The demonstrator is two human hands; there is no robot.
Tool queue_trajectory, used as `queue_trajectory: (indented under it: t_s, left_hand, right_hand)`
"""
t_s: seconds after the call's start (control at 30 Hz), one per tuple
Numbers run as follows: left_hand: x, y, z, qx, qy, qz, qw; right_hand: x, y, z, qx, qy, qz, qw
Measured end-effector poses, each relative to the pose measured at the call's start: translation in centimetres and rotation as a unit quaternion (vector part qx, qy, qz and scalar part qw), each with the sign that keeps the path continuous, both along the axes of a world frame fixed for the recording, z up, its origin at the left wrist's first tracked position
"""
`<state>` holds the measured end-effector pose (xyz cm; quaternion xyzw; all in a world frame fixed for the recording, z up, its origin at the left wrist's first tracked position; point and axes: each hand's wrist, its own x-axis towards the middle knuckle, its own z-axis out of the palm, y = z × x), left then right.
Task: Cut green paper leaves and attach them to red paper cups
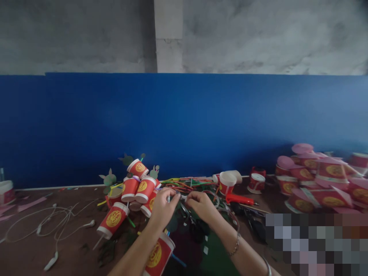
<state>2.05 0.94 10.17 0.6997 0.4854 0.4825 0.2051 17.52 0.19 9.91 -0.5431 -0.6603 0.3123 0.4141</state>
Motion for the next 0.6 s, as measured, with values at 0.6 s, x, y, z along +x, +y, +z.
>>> queue_trajectory:
  t_s: [0.6]
  left_hand:
    - [-1.0, 0.7, -0.9, 0.064, 0.142, 0.074, 0.985]
  right_hand:
    - [2.0, 1.4, -4.7, 0.086, -0.462, -0.07, 0.88]
